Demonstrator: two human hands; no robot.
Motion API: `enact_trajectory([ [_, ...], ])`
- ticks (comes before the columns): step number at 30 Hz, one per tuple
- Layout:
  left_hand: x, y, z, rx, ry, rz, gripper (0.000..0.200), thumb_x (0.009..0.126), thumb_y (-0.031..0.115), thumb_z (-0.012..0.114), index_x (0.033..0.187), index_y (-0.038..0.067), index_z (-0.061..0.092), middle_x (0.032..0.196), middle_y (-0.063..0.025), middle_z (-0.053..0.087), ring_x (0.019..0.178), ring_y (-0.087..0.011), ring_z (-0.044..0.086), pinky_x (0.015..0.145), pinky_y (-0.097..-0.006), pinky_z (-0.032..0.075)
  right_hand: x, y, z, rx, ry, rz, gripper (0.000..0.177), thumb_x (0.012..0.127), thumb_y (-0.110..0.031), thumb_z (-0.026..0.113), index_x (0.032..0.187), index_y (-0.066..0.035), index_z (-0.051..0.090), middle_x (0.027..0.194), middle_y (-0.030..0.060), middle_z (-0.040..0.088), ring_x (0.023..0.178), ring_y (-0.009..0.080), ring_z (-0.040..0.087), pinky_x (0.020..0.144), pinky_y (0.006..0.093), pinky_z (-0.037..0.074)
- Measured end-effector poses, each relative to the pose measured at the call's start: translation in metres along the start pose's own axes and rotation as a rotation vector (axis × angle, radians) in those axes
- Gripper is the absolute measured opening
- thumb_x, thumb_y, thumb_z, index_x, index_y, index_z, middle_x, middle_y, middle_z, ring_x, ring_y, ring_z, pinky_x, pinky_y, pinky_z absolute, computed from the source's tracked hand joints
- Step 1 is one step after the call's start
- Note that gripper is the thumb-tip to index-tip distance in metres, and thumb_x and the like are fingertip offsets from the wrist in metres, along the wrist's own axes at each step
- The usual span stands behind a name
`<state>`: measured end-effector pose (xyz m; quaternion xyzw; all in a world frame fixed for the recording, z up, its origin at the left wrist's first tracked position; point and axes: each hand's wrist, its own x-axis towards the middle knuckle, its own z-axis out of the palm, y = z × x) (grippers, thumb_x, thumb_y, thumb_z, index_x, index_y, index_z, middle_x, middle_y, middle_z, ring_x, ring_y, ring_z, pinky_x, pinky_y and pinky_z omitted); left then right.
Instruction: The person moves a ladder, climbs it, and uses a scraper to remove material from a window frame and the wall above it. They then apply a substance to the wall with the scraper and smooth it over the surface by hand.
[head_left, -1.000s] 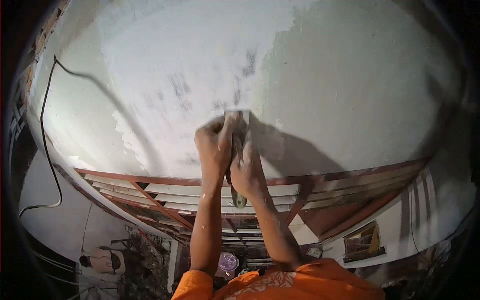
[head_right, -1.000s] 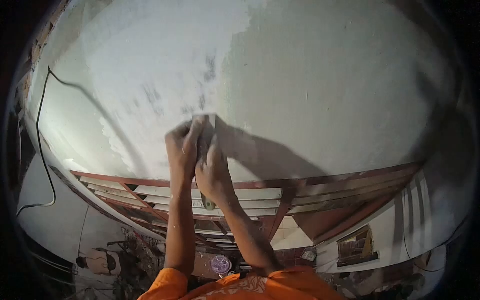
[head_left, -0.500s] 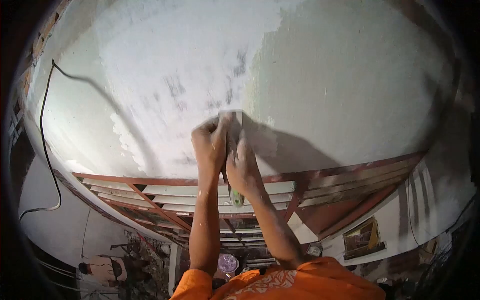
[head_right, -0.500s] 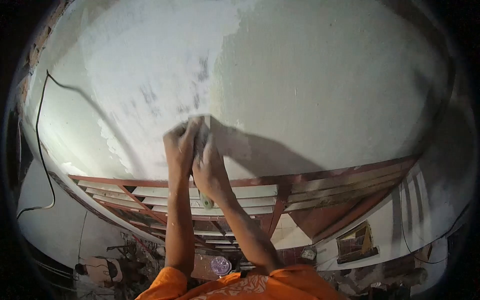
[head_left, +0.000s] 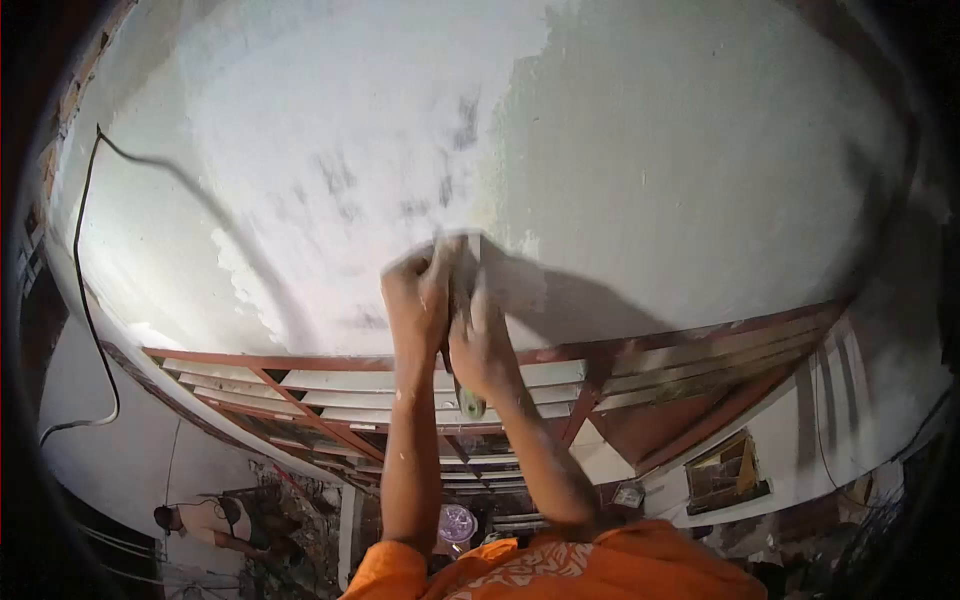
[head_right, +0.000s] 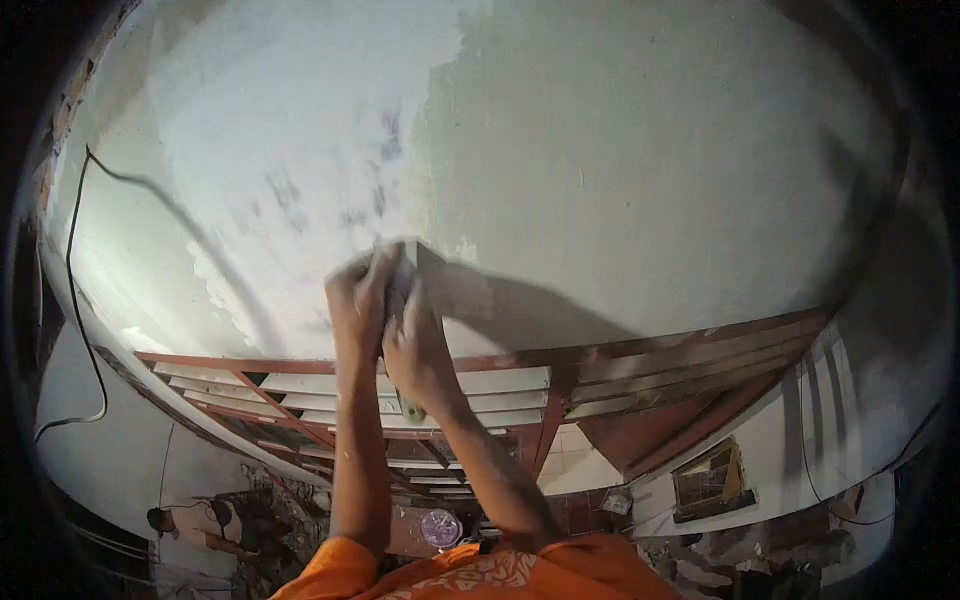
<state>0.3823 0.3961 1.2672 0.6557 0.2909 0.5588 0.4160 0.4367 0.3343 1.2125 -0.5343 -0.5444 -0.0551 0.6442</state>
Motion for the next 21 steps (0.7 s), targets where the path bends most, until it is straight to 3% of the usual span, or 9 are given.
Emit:
enact_trajectory([
  [1, -0.012, -0.013, 0.001, 0.019, -0.002, -0.028, 0.037, 0.091, 0.026, 0.066, 0.077, -0.009, 0.066, 0.059, -0.0023, 0.054, 0.061, -0.0069, 0.042, 0.052, -0.0278, 0.038, -0.008, -0.010, -0.012, 0.161, -0.121, 0.250, 0.047, 0.096, -0.009, 0.043, 0.134, 0.015, 0.026, 0.119, 0.0418, 0.049, 0.114, 0.0560, 0.048, 0.092, 0.0529, 0.042],
  [3, -0.032, -0.027, 0.015, -0.115, 0.016, -0.067, 0.033, 0.091, 0.023, 0.067, 0.083, -0.009, 0.068, 0.059, -0.0035, 0.057, 0.061, -0.0067, 0.044, 0.052, -0.0276, 0.039, -0.028, 0.008, -0.011, 0.279, -0.093, 0.424, 0.047, 0.095, -0.007, 0.042, 0.134, 0.016, 0.028, 0.120, 0.0419, 0.050, 0.113, 0.0555, 0.049, 0.092, 0.0533, 0.042],
  [6, -0.034, -0.015, 0.019, -0.066, -0.014, -0.078, 0.034, 0.090, 0.023, 0.068, 0.082, -0.010, 0.069, 0.059, -0.0038, 0.058, 0.060, -0.0067, 0.045, 0.053, -0.0276, 0.039, -0.049, 0.044, 0.004, 0.130, -0.047, 0.370, 0.046, 0.093, -0.004, 0.042, 0.133, 0.017, 0.029, 0.117, 0.0412, 0.052, 0.110, 0.0560, 0.051, 0.090, 0.0527, 0.043],
  [9, -0.023, -0.006, 0.019, -0.018, -0.013, -0.072, 0.036, 0.089, 0.024, 0.069, 0.079, -0.011, 0.067, 0.058, -0.0032, 0.057, 0.059, -0.0072, 0.043, 0.053, -0.0277, 0.039, -0.027, 0.010, -0.014, 0.023, -0.052, 0.317, 0.047, 0.092, -0.002, 0.041, 0.133, 0.017, 0.028, 0.115, 0.0414, 0.053, 0.108, 0.0563, 0.052, 0.089, 0.0531, 0.044],
  [13, -0.020, -0.005, 0.022, -0.037, -0.015, -0.073, 0.039, 0.089, 0.025, 0.070, 0.073, -0.009, 0.064, 0.056, 0.0002, 0.050, 0.058, -0.0071, 0.040, 0.051, -0.0272, 0.036, -0.013, 0.005, -0.019, 0.221, -0.063, 0.279, 0.046, 0.096, -0.005, 0.041, 0.136, 0.013, 0.027, 0.111, 0.0405, 0.055, 0.107, 0.0567, 0.052, 0.087, 0.0548, 0.044],
  [15, -0.016, -0.002, 0.023, -0.111, -0.032, -0.065, 0.032, 0.092, 0.024, 0.067, 0.083, -0.007, 0.069, 0.066, 0.0023, 0.057, 0.060, -0.0054, 0.043, 0.052, -0.0234, 0.036, -0.012, 0.021, -0.013, 0.227, -0.122, 0.410, 0.046, 0.098, -0.007, 0.041, 0.138, 0.012, 0.026, 0.116, 0.0402, 0.052, 0.110, 0.0560, 0.051, 0.090, 0.0532, 0.043],
  [17, -0.014, 0.012, 0.023, -0.111, -0.024, -0.072, 0.034, 0.094, 0.025, 0.065, 0.081, -0.005, 0.068, 0.066, 0.0027, 0.055, 0.062, -0.0048, 0.042, 0.053, -0.0227, 0.035, 0.010, 0.011, -0.024, 0.125, -0.057, 0.148, 0.048, 0.099, -0.008, 0.040, 0.139, 0.012, 0.025, 0.122, 0.0396, 0.049, 0.116, 0.0546, 0.048, 0.096, 0.0512, 0.041],
  [19, -0.009, 0.015, 0.023, -0.120, -0.065, -0.063, 0.035, 0.096, 0.026, 0.062, 0.080, -0.004, 0.065, 0.067, 0.0027, 0.054, 0.063, -0.0046, 0.042, 0.054, -0.0226, 0.034, 0.013, 0.007, -0.025, 0.192, -0.146, 0.296, 0.048, 0.099, -0.009, 0.040, 0.140, 0.012, 0.024, 0.126, 0.0391, 0.046, 0.121, 0.0534, 0.044, 0.099, 0.0498, 0.040],
  [21, -0.029, 0.012, 0.017, -0.127, -0.120, -0.082, 0.035, 0.097, 0.026, 0.060, 0.079, -0.003, 0.063, 0.068, 0.0027, 0.054, 0.065, -0.0052, 0.042, 0.055, -0.0231, 0.035, -0.007, 0.018, -0.018, -0.006, -0.022, 0.093, 0.049, 0.099, -0.008, 0.040, 0.140, 0.013, 0.023, 0.125, 0.0398, 0.046, 0.121, 0.0533, 0.045, 0.099, 0.0506, 0.040],
])
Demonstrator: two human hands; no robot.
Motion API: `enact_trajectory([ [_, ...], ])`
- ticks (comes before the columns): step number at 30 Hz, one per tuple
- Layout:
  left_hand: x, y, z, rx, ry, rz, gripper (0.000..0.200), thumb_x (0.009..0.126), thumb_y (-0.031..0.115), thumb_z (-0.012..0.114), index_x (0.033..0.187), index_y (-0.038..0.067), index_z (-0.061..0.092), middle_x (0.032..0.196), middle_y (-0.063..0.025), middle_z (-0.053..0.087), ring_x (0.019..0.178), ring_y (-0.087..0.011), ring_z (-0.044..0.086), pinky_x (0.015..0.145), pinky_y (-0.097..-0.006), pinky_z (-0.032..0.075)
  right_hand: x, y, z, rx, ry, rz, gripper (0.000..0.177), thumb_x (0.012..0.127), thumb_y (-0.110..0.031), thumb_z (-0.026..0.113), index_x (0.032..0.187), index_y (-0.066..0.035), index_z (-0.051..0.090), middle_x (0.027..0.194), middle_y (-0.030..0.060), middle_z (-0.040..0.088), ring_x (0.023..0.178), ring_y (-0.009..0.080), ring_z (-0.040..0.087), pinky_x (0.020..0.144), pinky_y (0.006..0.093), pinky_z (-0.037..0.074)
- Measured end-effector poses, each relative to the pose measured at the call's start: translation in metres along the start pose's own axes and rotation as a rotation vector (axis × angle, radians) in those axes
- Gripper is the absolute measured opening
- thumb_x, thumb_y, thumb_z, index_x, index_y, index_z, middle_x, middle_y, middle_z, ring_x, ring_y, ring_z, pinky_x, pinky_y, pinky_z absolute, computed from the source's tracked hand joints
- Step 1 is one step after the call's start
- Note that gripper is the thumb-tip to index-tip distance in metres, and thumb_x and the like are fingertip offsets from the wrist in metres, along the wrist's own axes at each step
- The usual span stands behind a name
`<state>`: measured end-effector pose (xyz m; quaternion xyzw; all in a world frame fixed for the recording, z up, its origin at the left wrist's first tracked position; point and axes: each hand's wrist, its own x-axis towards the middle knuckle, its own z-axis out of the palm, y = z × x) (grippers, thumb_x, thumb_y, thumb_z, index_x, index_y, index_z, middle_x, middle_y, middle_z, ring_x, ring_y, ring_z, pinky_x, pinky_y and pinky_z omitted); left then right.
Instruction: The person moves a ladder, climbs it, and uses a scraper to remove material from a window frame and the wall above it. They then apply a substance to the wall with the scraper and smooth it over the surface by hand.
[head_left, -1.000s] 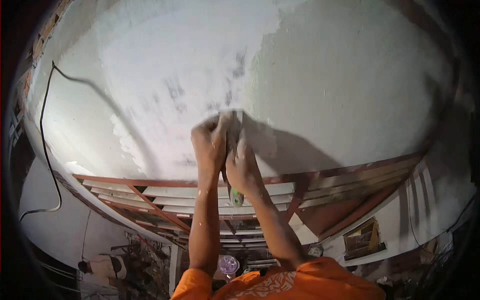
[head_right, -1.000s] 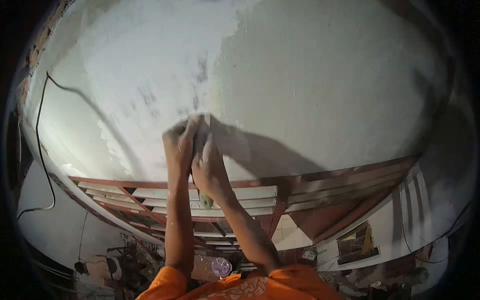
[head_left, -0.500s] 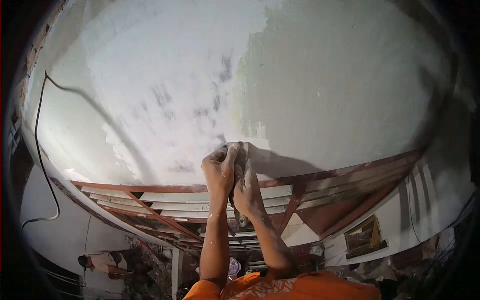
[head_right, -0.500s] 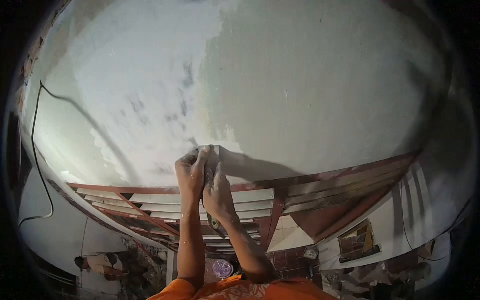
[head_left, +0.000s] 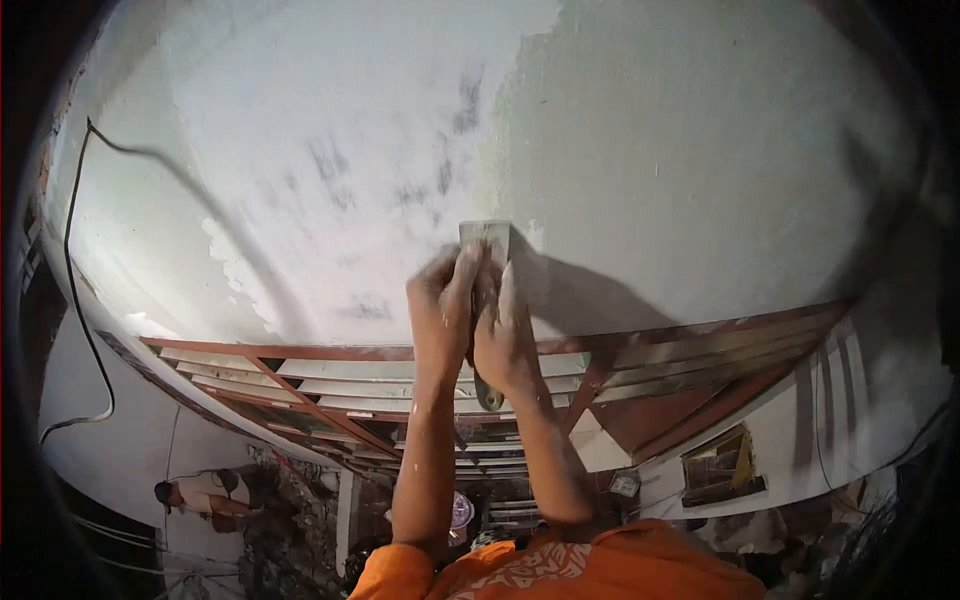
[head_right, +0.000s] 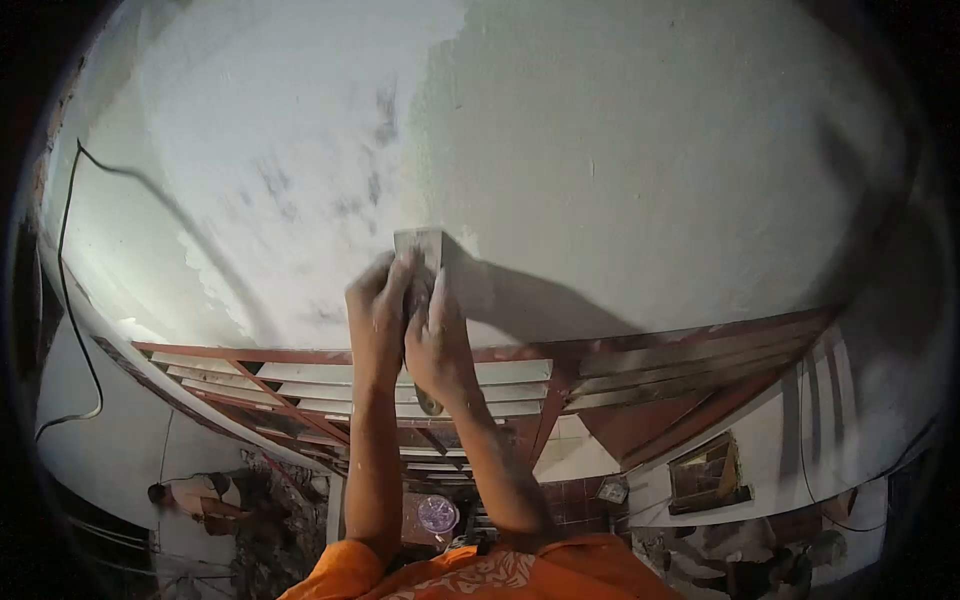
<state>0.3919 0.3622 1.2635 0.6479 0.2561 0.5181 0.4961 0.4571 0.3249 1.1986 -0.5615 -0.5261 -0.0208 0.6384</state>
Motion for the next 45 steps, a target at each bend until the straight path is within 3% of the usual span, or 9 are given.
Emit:
enact_trajectory([
  [4, -0.021, -0.034, 0.004, -0.069, 0.060, 0.021, 0.033, 0.097, 0.024, 0.058, 0.079, -0.003, 0.061, 0.069, 0.0013, 0.054, 0.067, -0.0069, 0.042, 0.057, -0.0247, 0.036, -0.022, 0.003, -0.007, 0.243, -0.122, 0.307, 0.048, 0.098, -0.006, 0.040, 0.138, 0.014, 0.024, 0.124, 0.0411, 0.046, 0.118, 0.0551, 0.046, 0.096, 0.0526, 0.041],
  [8, -0.009, -0.022, 0.003, 0.096, 0.071, 0.036, 0.033, 0.095, 0.022, 0.061, 0.077, -0.005, 0.060, 0.068, 0.0011, 0.054, 0.065, -0.0073, 0.043, 0.056, -0.0252, 0.036, -0.008, 0.002, -0.006, 0.174, -0.094, 0.230, 0.042, 0.095, -0.007, 0.042, 0.131, 0.014, 0.035, 0.116, 0.0395, 0.051, 0.112, 0.0535, 0.050, 0.092, 0.0510, 0.042],
  [9, -0.004, -0.021, 0.006, 0.023, 0.090, 0.061, 0.033, 0.095, 0.022, 0.061, 0.076, -0.004, 0.059, 0.068, 0.0016, 0.053, 0.065, -0.0069, 0.042, 0.056, -0.0251, 0.036, -0.007, -0.001, -0.011, 0.014, -0.043, -0.020, 0.038, 0.095, -0.008, 0.043, 0.127, 0.014, 0.039, 0.115, 0.0382, 0.052, 0.110, 0.0534, 0.051, 0.092, 0.0498, 0.042],
  [22, -0.014, -0.036, 0.011, -0.065, 0.123, -0.043, 0.031, 0.094, 0.022, 0.063, 0.073, -0.001, 0.063, 0.063, 0.0036, 0.053, 0.059, -0.0047, 0.042, 0.051, -0.0235, 0.032, -0.008, -0.009, -0.023, 0.160, -0.167, 0.309, 0.041, 0.100, -0.008, 0.039, 0.136, 0.009, 0.031, 0.124, 0.0388, 0.049, 0.118, 0.0538, 0.047, 0.095, 0.0515, 0.040],
  [23, -0.006, -0.022, 0.011, -0.062, 0.117, -0.028, 0.032, 0.094, 0.021, 0.063, 0.073, -0.003, 0.063, 0.062, 0.0018, 0.055, 0.060, -0.0049, 0.043, 0.052, -0.0241, 0.034, -0.003, -0.008, -0.019, 0.158, -0.079, 0.096, 0.050, 0.100, -0.006, 0.038, 0.145, 0.008, 0.023, 0.139, 0.0336, 0.040, 0.132, 0.0454, 0.040, 0.108, 0.0454, 0.034],
  [30, -0.007, -0.030, 0.012, -0.089, 0.128, -0.005, 0.029, 0.094, 0.020, 0.063, 0.085, -0.008, 0.067, 0.066, -0.0008, 0.059, 0.064, -0.0062, 0.046, 0.056, -0.0250, 0.039, -0.012, 0.003, -0.020, -0.053, -0.133, 0.100, 0.054, 0.097, -0.005, 0.042, 0.145, 0.009, 0.023, 0.139, 0.0350, 0.040, 0.133, 0.0448, 0.040, 0.107, 0.0449, 0.035],
  [32, -0.015, -0.045, 0.014, -0.039, 0.167, -0.006, 0.030, 0.094, 0.022, 0.064, 0.083, -0.005, 0.068, 0.070, -0.0001, 0.059, 0.064, -0.0060, 0.046, 0.055, -0.0239, 0.036, -0.008, -0.001, -0.024, 0.268, -0.213, 0.297, 0.048, 0.091, 0.000, 0.042, 0.136, 0.013, 0.028, 0.123, 0.0395, 0.048, 0.118, 0.0549, 0.046, 0.096, 0.0528, 0.040],
  [33, -0.020, -0.045, 0.015, -0.064, 0.160, 0.005, 0.031, 0.094, 0.022, 0.064, 0.079, -0.005, 0.066, 0.067, 0.0009, 0.057, 0.063, -0.0064, 0.045, 0.054, -0.0243, 0.034, -0.022, 0.018, -0.019, 0.107, -0.162, 0.124, 0.043, 0.096, -0.005, 0.043, 0.134, 0.011, 0.030, 0.120, 0.0388, 0.050, 0.116, 0.0551, 0.047, 0.094, 0.0534, 0.040],
  [45, 0.000, -0.027, 0.010, -0.086, 0.138, 0.039, 0.037, 0.094, 0.025, 0.063, 0.071, -0.004, 0.060, 0.063, -0.0002, 0.054, 0.061, -0.0064, 0.042, 0.053, -0.0252, 0.035, -0.008, 0.001, -0.014, 0.009, -0.109, 0.070, 0.048, 0.094, -0.007, 0.042, 0.136, 0.015, 0.028, 0.128, 0.0409, 0.041, 0.122, 0.0542, 0.042, 0.104, 0.0505, 0.036],
])
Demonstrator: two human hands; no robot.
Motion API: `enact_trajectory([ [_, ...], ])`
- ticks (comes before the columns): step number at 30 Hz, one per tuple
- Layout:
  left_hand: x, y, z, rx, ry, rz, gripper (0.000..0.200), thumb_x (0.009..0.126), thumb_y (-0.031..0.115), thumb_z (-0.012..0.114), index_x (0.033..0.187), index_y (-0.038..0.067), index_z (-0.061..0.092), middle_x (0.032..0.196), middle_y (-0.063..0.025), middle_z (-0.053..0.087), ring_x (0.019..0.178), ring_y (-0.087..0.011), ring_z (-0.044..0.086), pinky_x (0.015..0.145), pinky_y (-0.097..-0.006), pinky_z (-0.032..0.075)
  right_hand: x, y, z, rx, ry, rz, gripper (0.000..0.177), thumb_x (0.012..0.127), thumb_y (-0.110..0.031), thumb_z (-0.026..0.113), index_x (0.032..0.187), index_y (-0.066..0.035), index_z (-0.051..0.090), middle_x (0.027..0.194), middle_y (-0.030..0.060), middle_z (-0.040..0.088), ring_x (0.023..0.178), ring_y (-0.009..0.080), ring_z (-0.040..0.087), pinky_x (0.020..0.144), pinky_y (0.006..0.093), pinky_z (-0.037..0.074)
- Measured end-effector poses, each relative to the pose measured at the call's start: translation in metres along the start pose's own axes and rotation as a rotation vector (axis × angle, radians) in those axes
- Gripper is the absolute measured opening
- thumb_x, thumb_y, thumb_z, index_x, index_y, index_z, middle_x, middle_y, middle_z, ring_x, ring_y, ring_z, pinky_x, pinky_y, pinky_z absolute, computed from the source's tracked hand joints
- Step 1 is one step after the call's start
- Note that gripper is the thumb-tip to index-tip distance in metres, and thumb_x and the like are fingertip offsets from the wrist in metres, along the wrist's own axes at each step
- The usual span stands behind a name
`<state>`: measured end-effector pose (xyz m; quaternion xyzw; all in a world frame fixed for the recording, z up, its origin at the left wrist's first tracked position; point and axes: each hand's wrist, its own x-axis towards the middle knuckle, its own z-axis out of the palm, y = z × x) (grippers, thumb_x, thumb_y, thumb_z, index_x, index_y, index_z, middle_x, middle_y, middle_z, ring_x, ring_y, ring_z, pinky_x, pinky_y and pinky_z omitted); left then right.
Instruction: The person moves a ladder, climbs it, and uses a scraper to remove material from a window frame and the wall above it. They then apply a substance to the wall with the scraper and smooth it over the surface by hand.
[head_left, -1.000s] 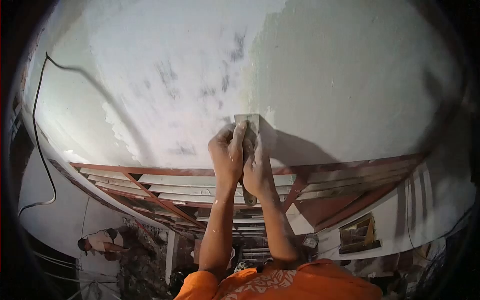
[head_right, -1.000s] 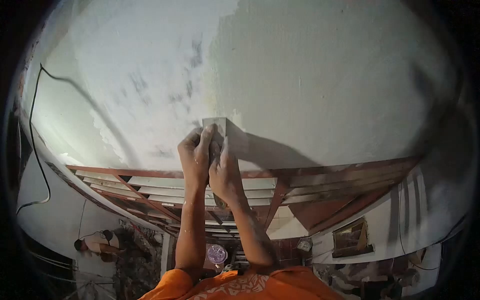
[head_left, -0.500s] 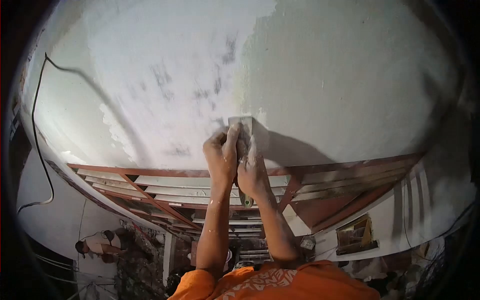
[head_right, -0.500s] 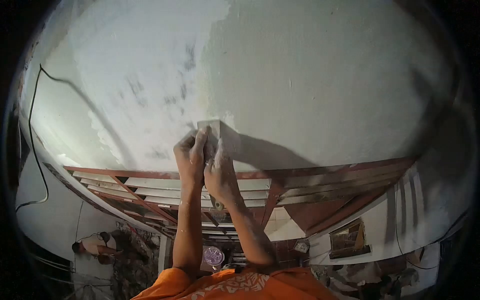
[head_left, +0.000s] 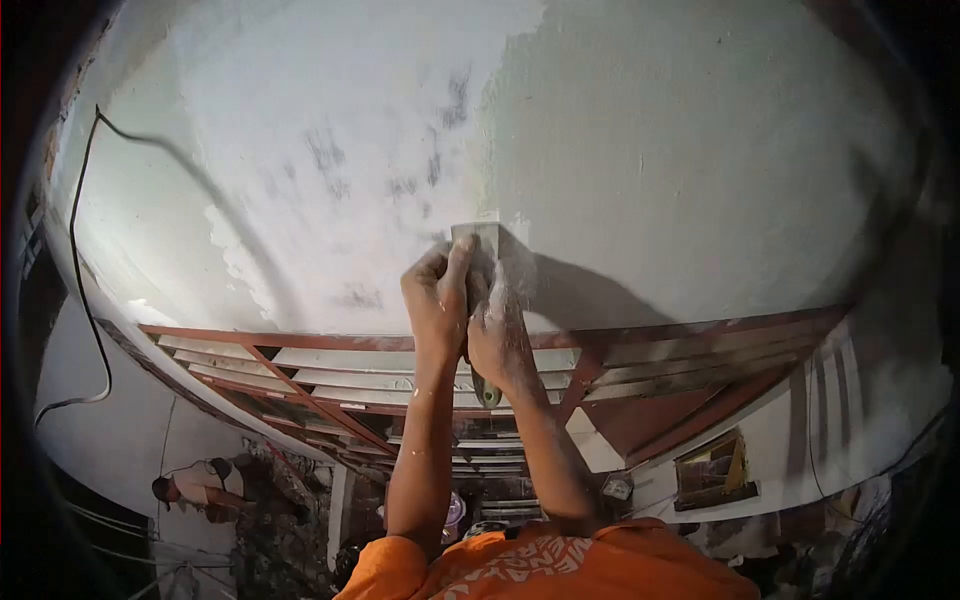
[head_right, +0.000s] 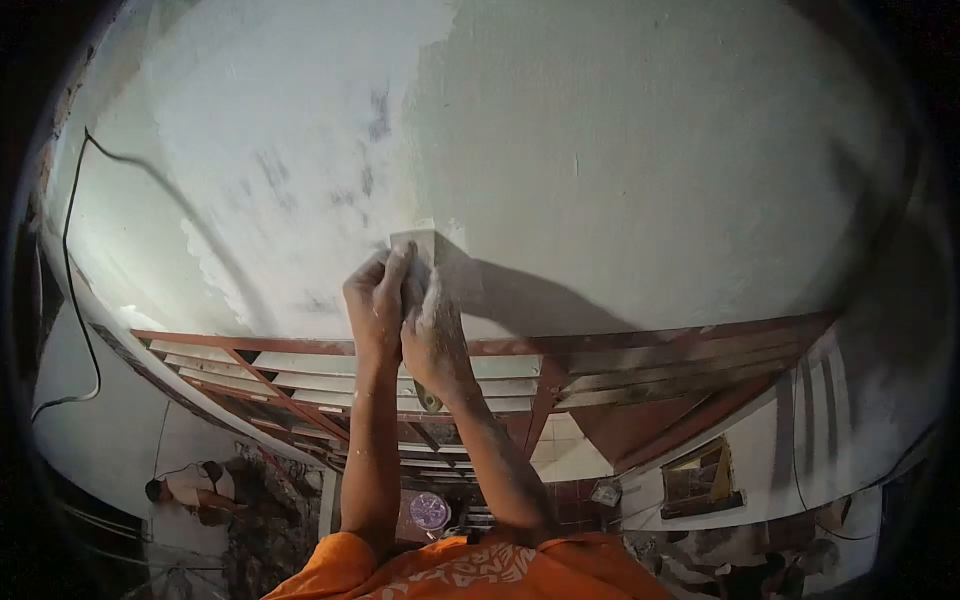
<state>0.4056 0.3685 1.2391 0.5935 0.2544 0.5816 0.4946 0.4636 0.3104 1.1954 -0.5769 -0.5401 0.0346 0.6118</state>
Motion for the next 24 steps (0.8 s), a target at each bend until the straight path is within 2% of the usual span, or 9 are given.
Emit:
enact_trajectory([
  [5, -0.016, -0.013, -0.001, -0.021, 0.012, -0.103, 0.035, 0.094, 0.023, 0.063, 0.070, -0.003, 0.061, 0.063, 0.0005, 0.054, 0.061, -0.0054, 0.042, 0.052, -0.0248, 0.034, -0.006, -0.013, -0.008, 0.126, -0.093, 0.266, 0.046, 0.095, -0.006, 0.041, 0.135, 0.013, 0.029, 0.126, 0.0380, 0.047, 0.121, 0.0505, 0.046, 0.100, 0.0494, 0.040],
  [7, -0.006, 0.002, 0.000, -0.019, -0.002, -0.045, 0.034, 0.095, 0.022, 0.063, 0.071, -0.003, 0.062, 0.063, 0.0006, 0.054, 0.062, -0.0052, 0.042, 0.053, -0.0245, 0.034, 0.003, -0.006, -0.002, 0.101, -0.101, 0.244, 0.047, 0.095, -0.006, 0.042, 0.135, 0.014, 0.029, 0.123, 0.0393, 0.049, 0.118, 0.0526, 0.047, 0.099, 0.0508, 0.040],
  [9, 0.006, 0.017, 0.002, -0.022, -0.016, -0.024, 0.033, 0.095, 0.022, 0.062, 0.075, -0.003, 0.063, 0.065, 0.0013, 0.053, 0.063, -0.0051, 0.041, 0.054, -0.0240, 0.033, 0.010, -0.003, 0.006, -0.126, 0.130, -0.208, 0.050, 0.095, -0.006, 0.043, 0.137, 0.017, 0.026, 0.120, 0.0408, 0.049, 0.114, 0.0544, 0.048, 0.098, 0.0510, 0.041],
  [13, 0.009, 0.023, -0.001, 0.027, -0.043, 0.034, 0.034, 0.095, 0.024, 0.061, 0.075, -0.003, 0.063, 0.064, 0.0025, 0.049, 0.062, -0.0055, 0.039, 0.053, -0.0246, 0.032, 0.026, -0.034, -0.011, 0.013, -0.073, 0.091, 0.056, 0.094, -0.004, 0.043, 0.139, 0.019, 0.018, 0.125, 0.0426, 0.043, 0.119, 0.0550, 0.044, 0.101, 0.0518, 0.038],
  [14, 0.007, 0.020, 0.000, 0.032, -0.026, 0.052, 0.035, 0.095, 0.024, 0.062, 0.073, -0.003, 0.062, 0.063, 0.0028, 0.049, 0.062, -0.0056, 0.038, 0.053, -0.0249, 0.032, 0.011, -0.021, 0.000, 0.024, -0.009, 0.057, 0.053, 0.095, -0.004, 0.040, 0.142, 0.014, 0.023, 0.138, 0.0372, 0.038, 0.133, 0.0468, 0.038, 0.110, 0.0464, 0.033],
  [17, -0.014, -0.004, -0.006, 0.058, 0.024, -0.072, 0.039, 0.094, 0.024, 0.062, 0.068, -0.004, 0.059, 0.061, 0.0026, 0.050, 0.060, -0.0059, 0.039, 0.050, -0.0264, 0.030, -0.003, 0.001, 0.008, 0.185, 0.004, 0.004, 0.052, 0.093, -0.001, 0.041, 0.139, 0.014, 0.021, 0.126, 0.0407, 0.043, 0.118, 0.0554, 0.044, 0.099, 0.0526, 0.038],
  [18, -0.011, -0.022, -0.011, 0.076, 0.008, -0.094, 0.037, 0.094, 0.024, 0.063, 0.069, -0.004, 0.061, 0.061, 0.0020, 0.052, 0.059, -0.0060, 0.040, 0.050, -0.0268, 0.031, -0.005, -0.003, 0.001, 0.205, -0.089, 0.174, 0.051, 0.096, -0.004, 0.039, 0.141, 0.013, 0.024, 0.137, 0.0361, 0.041, 0.132, 0.0466, 0.039, 0.109, 0.0449, 0.033],
  [22, 0.006, 0.015, 0.001, 0.000, 0.004, 0.041, 0.036, 0.094, 0.024, 0.063, 0.073, -0.005, 0.063, 0.061, 0.0011, 0.054, 0.060, -0.0063, 0.043, 0.053, -0.0252, 0.036, 0.014, -0.001, 0.004, -0.008, 0.032, -0.106, 0.048, 0.093, -0.002, 0.043, 0.136, 0.013, 0.028, 0.125, 0.0398, 0.045, 0.117, 0.0534, 0.047, 0.099, 0.0520, 0.039],
  [24, 0.012, 0.015, 0.003, 0.004, -0.002, 0.031, 0.036, 0.095, 0.024, 0.062, 0.073, -0.005, 0.063, 0.062, 0.0008, 0.055, 0.061, -0.0064, 0.043, 0.054, -0.0249, 0.036, 0.015, -0.004, 0.002, 0.005, 0.018, -0.095, 0.049, 0.094, -0.003, 0.042, 0.138, 0.013, 0.027, 0.126, 0.0396, 0.045, 0.118, 0.0536, 0.046, 0.100, 0.0519, 0.038],
])
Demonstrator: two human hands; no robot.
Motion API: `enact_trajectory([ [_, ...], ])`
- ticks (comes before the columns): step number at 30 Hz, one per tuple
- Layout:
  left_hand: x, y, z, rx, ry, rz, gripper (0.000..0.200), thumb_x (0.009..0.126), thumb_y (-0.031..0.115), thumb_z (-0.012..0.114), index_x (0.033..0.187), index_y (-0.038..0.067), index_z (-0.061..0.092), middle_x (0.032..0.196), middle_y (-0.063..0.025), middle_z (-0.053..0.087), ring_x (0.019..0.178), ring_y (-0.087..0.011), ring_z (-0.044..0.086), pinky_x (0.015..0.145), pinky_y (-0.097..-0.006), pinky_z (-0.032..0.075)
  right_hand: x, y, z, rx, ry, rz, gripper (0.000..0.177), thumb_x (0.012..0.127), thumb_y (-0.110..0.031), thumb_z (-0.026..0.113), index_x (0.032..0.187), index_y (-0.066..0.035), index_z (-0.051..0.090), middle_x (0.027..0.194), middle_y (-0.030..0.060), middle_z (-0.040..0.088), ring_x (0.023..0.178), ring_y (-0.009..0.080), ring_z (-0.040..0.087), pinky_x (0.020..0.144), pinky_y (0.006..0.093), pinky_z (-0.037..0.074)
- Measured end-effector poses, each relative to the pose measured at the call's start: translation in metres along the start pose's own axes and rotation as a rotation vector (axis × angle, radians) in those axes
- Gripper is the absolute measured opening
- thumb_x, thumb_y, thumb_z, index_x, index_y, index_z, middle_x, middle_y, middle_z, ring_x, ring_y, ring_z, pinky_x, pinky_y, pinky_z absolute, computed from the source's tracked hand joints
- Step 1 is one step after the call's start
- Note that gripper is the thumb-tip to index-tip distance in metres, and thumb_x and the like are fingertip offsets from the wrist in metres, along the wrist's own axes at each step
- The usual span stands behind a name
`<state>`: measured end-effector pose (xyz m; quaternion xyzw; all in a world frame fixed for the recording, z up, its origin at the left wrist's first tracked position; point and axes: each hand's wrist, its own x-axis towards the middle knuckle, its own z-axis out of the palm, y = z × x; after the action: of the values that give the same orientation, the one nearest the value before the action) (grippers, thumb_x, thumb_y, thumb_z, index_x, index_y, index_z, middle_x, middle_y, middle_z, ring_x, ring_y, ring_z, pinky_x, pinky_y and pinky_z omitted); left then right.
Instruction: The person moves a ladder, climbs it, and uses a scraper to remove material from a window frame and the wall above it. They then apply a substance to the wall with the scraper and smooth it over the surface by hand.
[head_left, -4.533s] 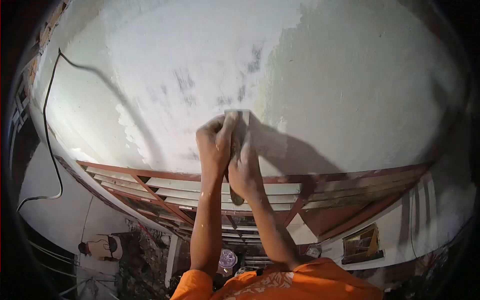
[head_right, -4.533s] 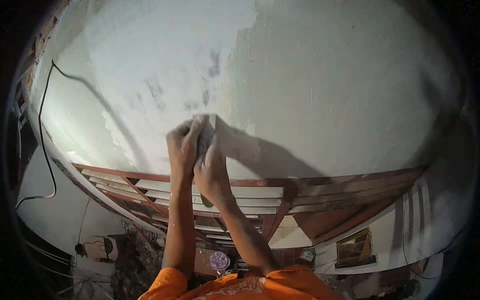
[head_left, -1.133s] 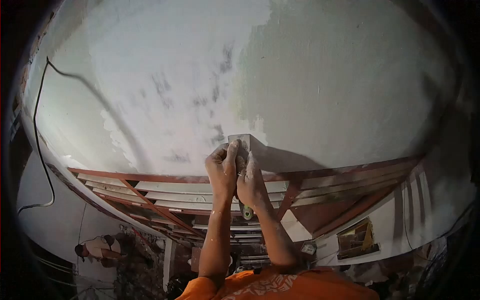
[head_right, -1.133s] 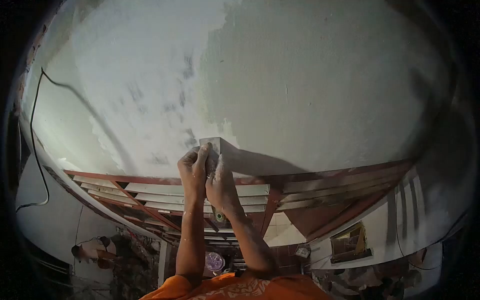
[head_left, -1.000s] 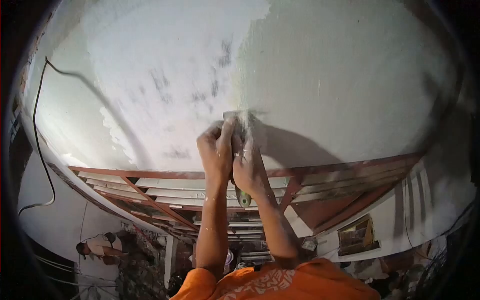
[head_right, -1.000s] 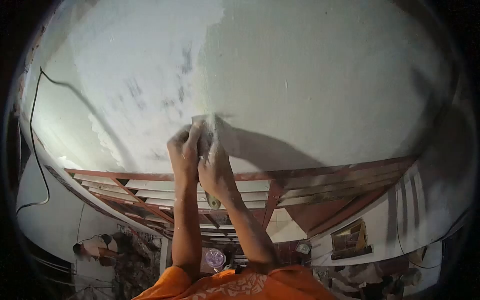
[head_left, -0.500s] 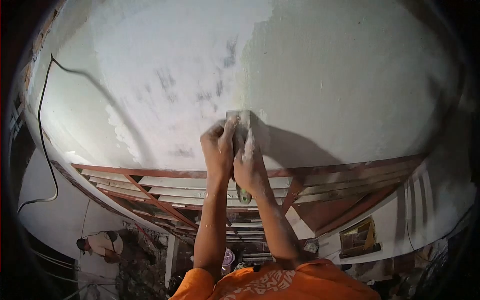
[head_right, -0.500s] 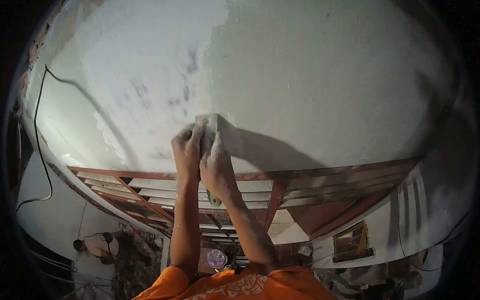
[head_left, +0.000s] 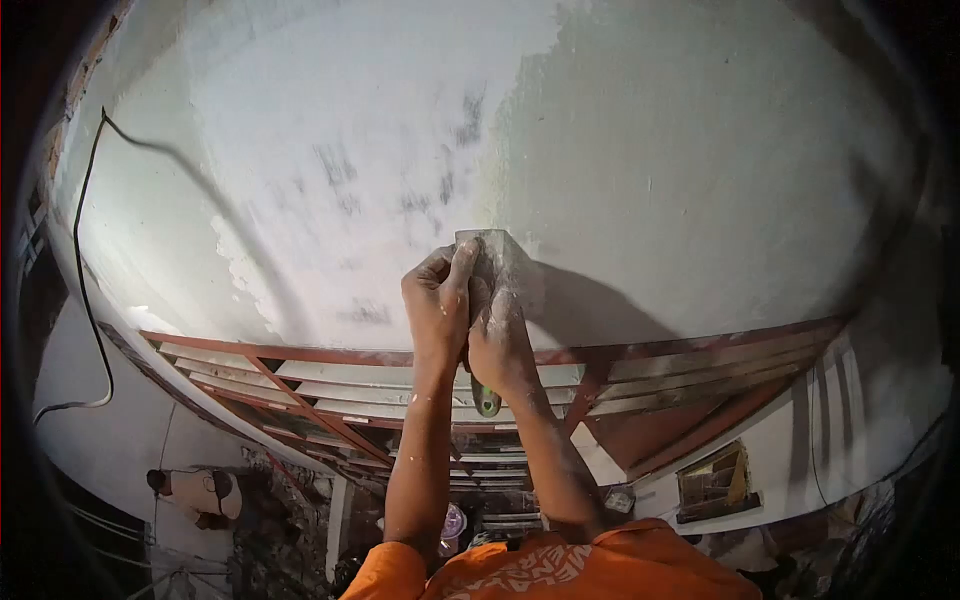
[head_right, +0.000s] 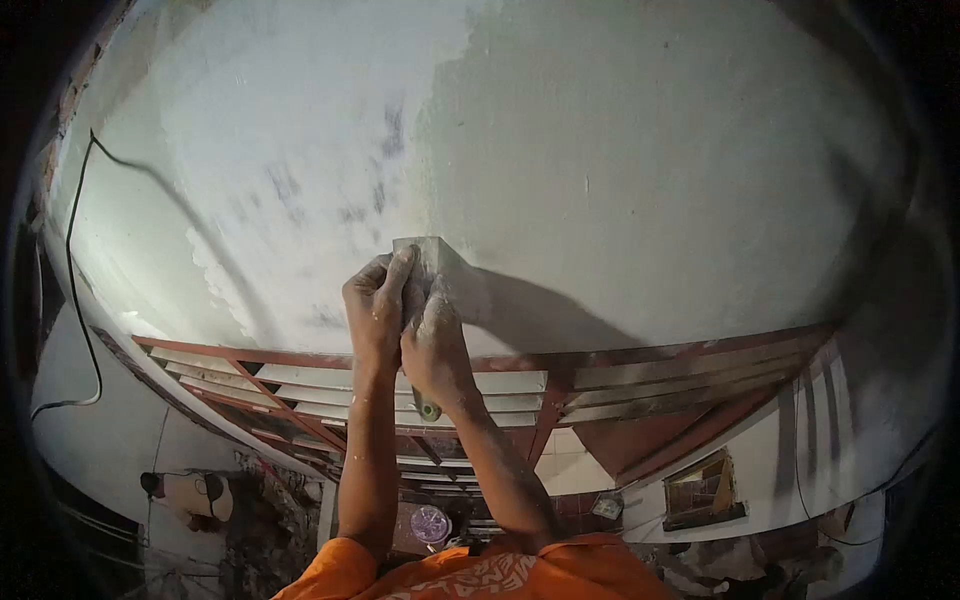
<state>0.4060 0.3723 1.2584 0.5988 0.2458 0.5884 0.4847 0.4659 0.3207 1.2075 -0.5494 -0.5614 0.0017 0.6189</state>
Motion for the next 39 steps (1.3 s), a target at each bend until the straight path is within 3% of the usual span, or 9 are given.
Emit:
enact_trajectory([
  [2, -0.002, -0.001, -0.001, -0.021, -0.009, 0.007, 0.038, 0.094, 0.025, 0.063, 0.073, -0.006, 0.062, 0.063, 0.0004, 0.055, 0.061, -0.0066, 0.042, 0.054, -0.0249, 0.035, 0.003, -0.018, -0.011, 0.109, -0.125, 0.243, 0.053, 0.095, -0.003, 0.040, 0.142, 0.013, 0.021, 0.131, 0.0389, 0.042, 0.122, 0.0546, 0.043, 0.103, 0.0515, 0.037],
  [9, -0.023, -0.020, -0.009, 0.072, 0.034, -0.196, 0.034, 0.092, 0.024, 0.066, 0.070, -0.001, 0.063, 0.064, 0.0029, 0.053, 0.061, -0.0059, 0.041, 0.051, -0.0242, 0.032, -0.026, 0.001, -0.001, 0.018, -0.075, 0.190, 0.057, 0.095, -0.003, 0.039, 0.143, 0.015, 0.014, 0.133, 0.0412, 0.039, 0.126, 0.0544, 0.041, 0.104, 0.0514, 0.036],
  [11, -0.010, -0.013, -0.008, 0.048, 0.009, -0.051, 0.033, 0.092, 0.024, 0.067, 0.070, -0.001, 0.064, 0.064, 0.0023, 0.054, 0.061, -0.0054, 0.042, 0.051, -0.0241, 0.032, -0.009, -0.012, -0.007, 0.010, -0.088, 0.208, 0.057, 0.095, -0.003, 0.040, 0.142, 0.016, 0.016, 0.132, 0.0412, 0.040, 0.125, 0.0540, 0.041, 0.104, 0.0514, 0.037],
  [18, -0.002, -0.008, -0.007, -0.079, -0.041, -0.053, 0.027, 0.094, 0.021, 0.063, 0.081, -0.002, 0.067, 0.070, 0.0021, 0.059, 0.062, -0.0042, 0.045, 0.054, -0.0215, 0.035, -0.007, -0.018, -0.006, -0.116, -0.087, 0.158, 0.056, 0.095, -0.004, 0.044, 0.140, 0.017, 0.019, 0.129, 0.0401, 0.043, 0.123, 0.0520, 0.045, 0.102, 0.0517, 0.038],
  [23, -0.014, -0.027, -0.009, -0.063, -0.007, -0.135, 0.029, 0.095, 0.023, 0.063, 0.083, -0.004, 0.067, 0.071, 0.0021, 0.058, 0.063, -0.0055, 0.045, 0.055, -0.0221, 0.036, -0.013, -0.013, -0.006, 0.175, -0.097, 0.269, 0.052, 0.096, -0.001, 0.038, 0.143, 0.011, 0.021, 0.136, 0.0372, 0.041, 0.131, 0.0482, 0.040, 0.106, 0.0488, 0.036],
  [26, 0.004, 0.001, -0.004, 0.056, -0.032, 0.057, 0.033, 0.095, 0.024, 0.062, 0.078, -0.004, 0.064, 0.070, 0.0031, 0.056, 0.064, -0.0056, 0.043, 0.053, -0.0235, 0.035, 0.012, -0.030, -0.010, 0.122, -0.024, 0.100, 0.045, 0.095, -0.001, 0.041, 0.136, 0.012, 0.028, 0.122, 0.0388, 0.047, 0.118, 0.0518, 0.046, 0.098, 0.0506, 0.039],
  [29, 0.025, 0.036, 0.002, -0.043, -0.055, 0.019, 0.035, 0.095, 0.026, 0.062, 0.076, -0.003, 0.063, 0.067, 0.0032, 0.054, 0.062, -0.0060, 0.042, 0.053, -0.0243, 0.034, 0.033, -0.035, -0.009, -0.102, 0.027, -0.033, 0.040, 0.092, -0.003, 0.046, 0.123, 0.019, 0.036, 0.101, 0.0404, 0.053, 0.096, 0.0531, 0.053, 0.083, 0.0514, 0.044],
  [34, 0.007, 0.008, -0.003, 0.022, -0.031, 0.063, 0.036, 0.094, 0.026, 0.062, 0.076, -0.005, 0.063, 0.063, -0.0001, 0.054, 0.062, -0.0072, 0.042, 0.054, -0.0262, 0.036, 0.007, -0.016, 0.001, -0.006, 0.009, 0.002, 0.049, 0.092, 0.002, 0.043, 0.133, 0.020, 0.024, 0.115, 0.0397, 0.049, 0.108, 0.0530, 0.052, 0.093, 0.0531, 0.042],
  [39, 0.000, 0.007, -0.005, 0.138, -0.012, 0.027, 0.036, 0.094, 0.026, 0.063, 0.080, -0.007, 0.067, 0.063, -0.0017, 0.057, 0.062, -0.0071, 0.045, 0.054, -0.0260, 0.038, -0.002, -0.012, 0.002, 0.147, -0.017, 0.120, 0.044, 0.094, 0.000, 0.040, 0.134, 0.013, 0.030, 0.127, 0.0389, 0.046, 0.123, 0.0513, 0.045, 0.102, 0.0489, 0.038],
])
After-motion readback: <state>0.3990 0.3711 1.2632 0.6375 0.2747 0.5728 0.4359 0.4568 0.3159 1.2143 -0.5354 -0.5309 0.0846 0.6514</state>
